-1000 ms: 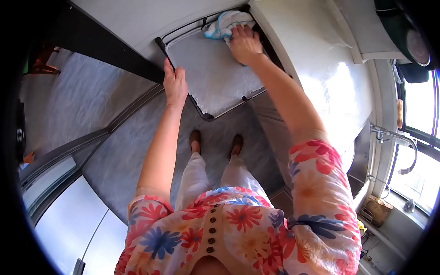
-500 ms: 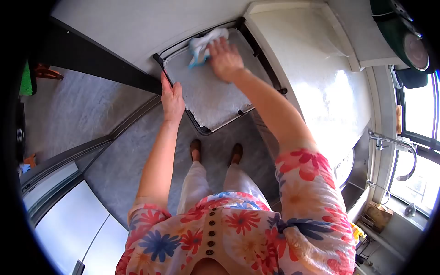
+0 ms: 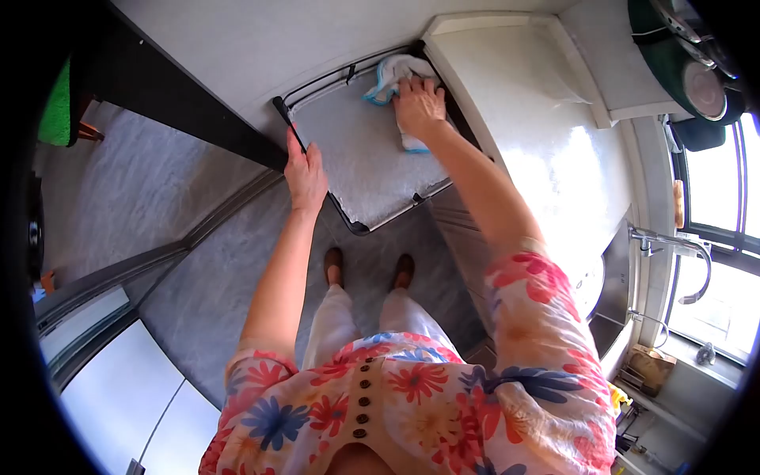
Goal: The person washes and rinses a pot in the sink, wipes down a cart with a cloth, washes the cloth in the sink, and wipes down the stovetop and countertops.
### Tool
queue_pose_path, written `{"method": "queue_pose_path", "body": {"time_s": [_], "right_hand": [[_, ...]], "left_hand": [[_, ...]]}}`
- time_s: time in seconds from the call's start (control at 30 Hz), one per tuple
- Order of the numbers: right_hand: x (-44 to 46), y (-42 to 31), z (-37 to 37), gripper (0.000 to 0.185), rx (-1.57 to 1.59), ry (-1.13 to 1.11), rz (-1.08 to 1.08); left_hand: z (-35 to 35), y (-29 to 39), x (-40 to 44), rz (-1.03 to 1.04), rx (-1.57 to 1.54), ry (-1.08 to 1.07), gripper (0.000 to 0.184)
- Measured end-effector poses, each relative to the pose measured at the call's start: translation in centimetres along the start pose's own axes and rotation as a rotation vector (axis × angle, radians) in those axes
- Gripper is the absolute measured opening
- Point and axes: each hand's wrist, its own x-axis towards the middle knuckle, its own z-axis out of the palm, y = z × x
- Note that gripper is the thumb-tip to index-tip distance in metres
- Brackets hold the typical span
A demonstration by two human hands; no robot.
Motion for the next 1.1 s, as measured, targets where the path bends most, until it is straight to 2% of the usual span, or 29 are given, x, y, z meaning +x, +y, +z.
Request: {"method": "queue_pose_path", "body": {"time_s": [0.1,0.17,0.2,0.33,0.43,0.47,0.53,0.63,0.7,0.8,0.87,0.93,1.0,1.1], "right_hand": [[0.5,-3.9,4.0,0.046,-0.02,0.245,0.1],[-2.0,-6.3,3.6,0.046,0.08,0.071,-0.15],[-3.8,-7.9,3.1,0.044,0.13,0.059,-0.252],[-8.2,-9.1,0.9,0.037,0.427,-0.074,-0.615],[-8.5,-6.3,1.0,0.031,0.291,-0.302,-0.739],[-9.3,-5.2,1.1,0.027,0.218,-0.232,-0.873],[-10.4,-3.0,0.8,0.026,0.197,-0.408,-0.905],[-8.8,1.7,1.4,0.022,0.228,-0.593,-0.864],[-6.0,2.8,-3.5,0.025,-0.114,-0.856,-0.517],[-6.0,3.7,-6.5,0.027,-0.039,-0.567,-0.189],[-7.8,0.5,-6.4,0.029,-0.08,-0.505,-0.362],[-9.2,-2.1,-0.4,0.027,0.12,-0.328,-0.576],[-9.8,-4.7,-1.5,0.028,0.205,-0.465,-0.67],[-7.6,-3.1,-4.0,0.031,0.18,-0.407,-0.45]], "left_hand": [[-0.3,0.1,-0.5,-0.011,0.003,-0.027,0.048],[-0.4,1.2,-0.5,-0.043,0.003,-0.032,0.051],[0.3,-0.1,-0.4,-0.011,-0.159,0.0,0.05],[0.1,0.4,-0.8,0.002,-0.109,0.006,0.05],[0.1,0.6,-0.7,0.064,-0.108,0.01,0.05],[-0.1,1.4,-1.1,0.073,-0.048,0.023,0.049],[-0.7,2.4,-1.5,-0.008,-0.039,-0.023,0.053],[-1.0,2.4,-1.7,-0.09,-0.033,-0.06,0.056],[-0.6,2.4,-1.7,-0.116,-0.028,-0.074,0.056],[0.0,2.6,-1.3,-0.108,-0.035,-0.056,0.054],[0.4,2.5,-1.4,-0.083,-0.04,-0.018,0.05],[0.6,2.1,-1.4,-0.055,-0.028,-0.011,0.05],[0.6,1.9,-1.2,-0.046,-0.011,-0.011,0.051],[0.5,1.9,-1.3,-0.056,-0.023,-0.036,0.051]]}}
